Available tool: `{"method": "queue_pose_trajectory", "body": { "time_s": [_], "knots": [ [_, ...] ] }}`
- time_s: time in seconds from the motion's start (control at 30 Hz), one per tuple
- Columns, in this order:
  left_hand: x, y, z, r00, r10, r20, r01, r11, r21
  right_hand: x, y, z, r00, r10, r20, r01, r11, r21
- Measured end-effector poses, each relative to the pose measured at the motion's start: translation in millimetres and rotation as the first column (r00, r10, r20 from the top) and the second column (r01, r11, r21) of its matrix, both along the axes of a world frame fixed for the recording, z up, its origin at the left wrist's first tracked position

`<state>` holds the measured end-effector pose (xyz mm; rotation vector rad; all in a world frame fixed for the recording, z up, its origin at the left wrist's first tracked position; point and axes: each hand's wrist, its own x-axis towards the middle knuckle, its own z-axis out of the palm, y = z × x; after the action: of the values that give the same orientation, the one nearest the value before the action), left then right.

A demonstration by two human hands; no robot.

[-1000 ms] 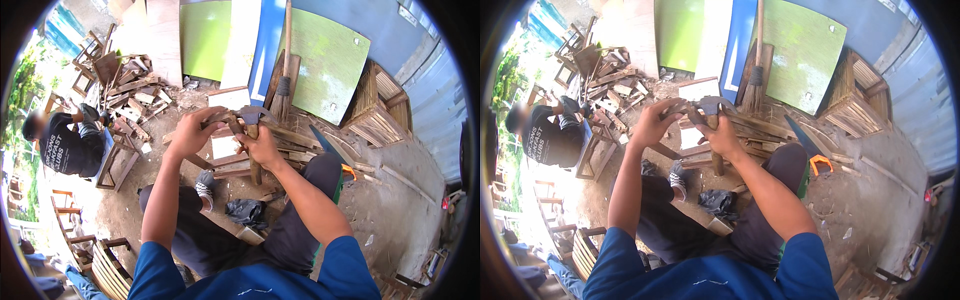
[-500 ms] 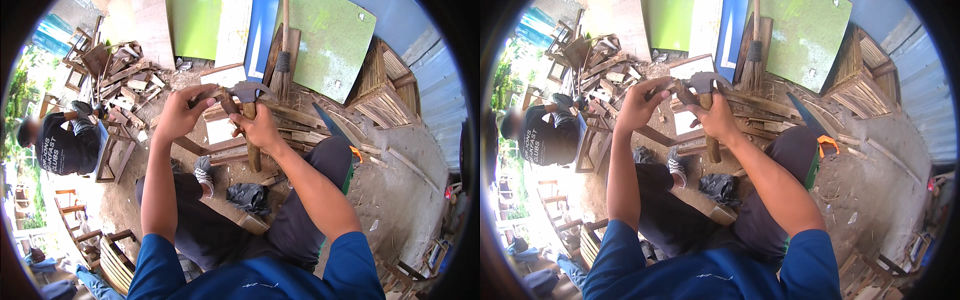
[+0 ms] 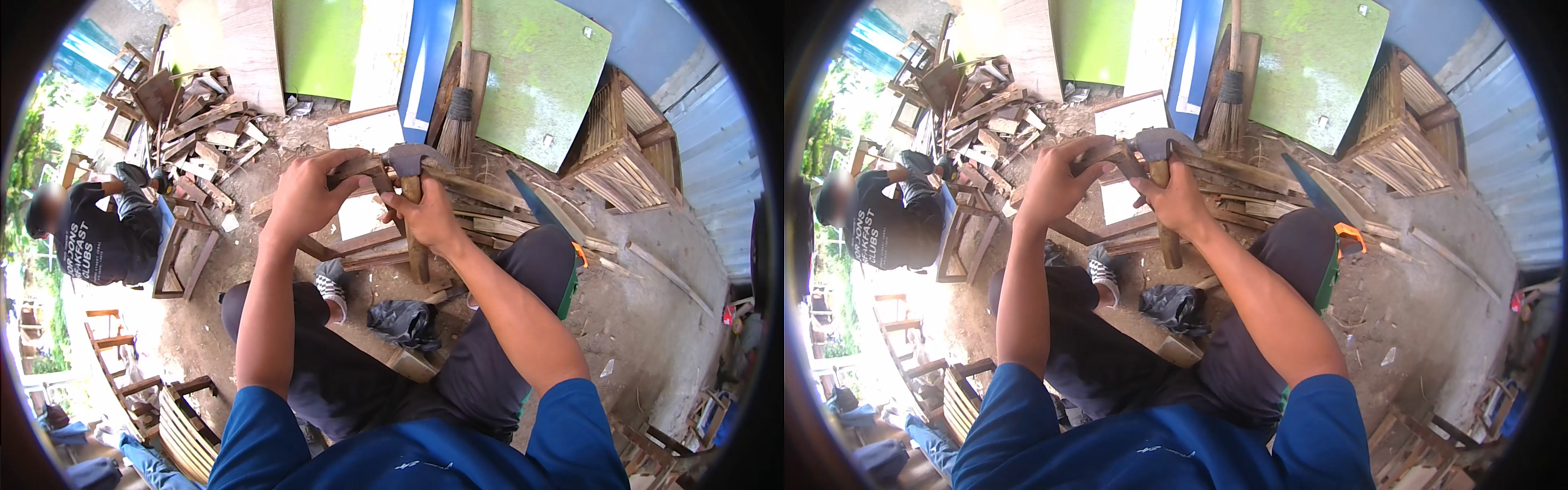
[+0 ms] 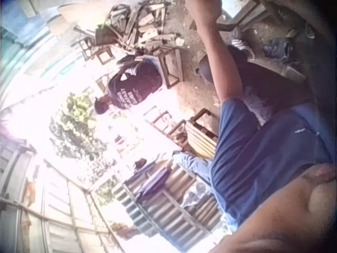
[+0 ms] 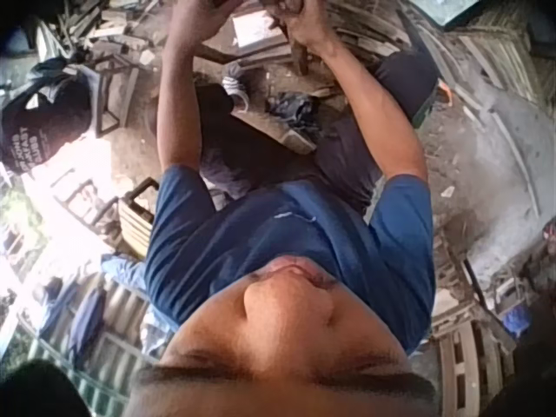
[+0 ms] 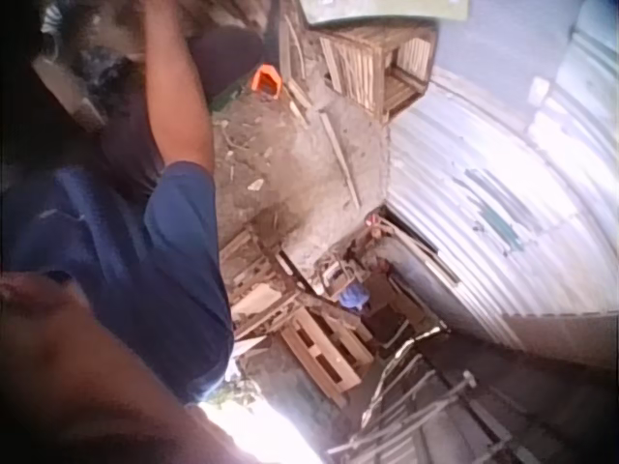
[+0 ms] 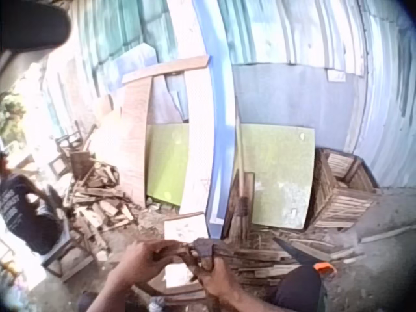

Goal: The person assembles a small wooden frame by hand, using a hammer to drive nails into the joints. They repeatedly adjust the frame and hammer nails to secure the structure.

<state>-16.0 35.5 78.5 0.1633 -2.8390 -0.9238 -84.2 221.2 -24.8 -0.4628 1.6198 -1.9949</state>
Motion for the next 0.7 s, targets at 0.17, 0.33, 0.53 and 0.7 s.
{"method": "queue_pose_trajectory", "body": {
  "time_s": [0.17, 0.33, 0.53, 0.7],
  "knots": [
    [6.9, 5.6, 1.7, 1.0, -0.009, -0.015, 0.009, 1.0, -0.004, 2.9, 3.1, -3.4, 1.0, 0.011, 0.024, -0.009, 0.998, -0.068],
    [9.8, 5.1, 1.6, 0.996, -0.044, -0.074, 0.046, 0.999, 0.019, 2.8, 3.2, -4.4, 0.998, 0.052, 0.033, -0.049, 0.996, -0.076],
    [6.2, 3.9, 1.9, 0.995, -0.061, -0.077, 0.059, 0.998, -0.018, 1.7, 5.4, -2.7, 0.996, 0.063, 0.057, -0.059, 0.996, -0.065],
    [6.2, 5.2, 2.6, 0.997, -0.055, -0.061, 0.054, 0.998, -0.018, 2.8, 5.3, -3.6, 0.995, 0.061, 0.076, -0.055, 0.996, -0.075]
  ]
}}
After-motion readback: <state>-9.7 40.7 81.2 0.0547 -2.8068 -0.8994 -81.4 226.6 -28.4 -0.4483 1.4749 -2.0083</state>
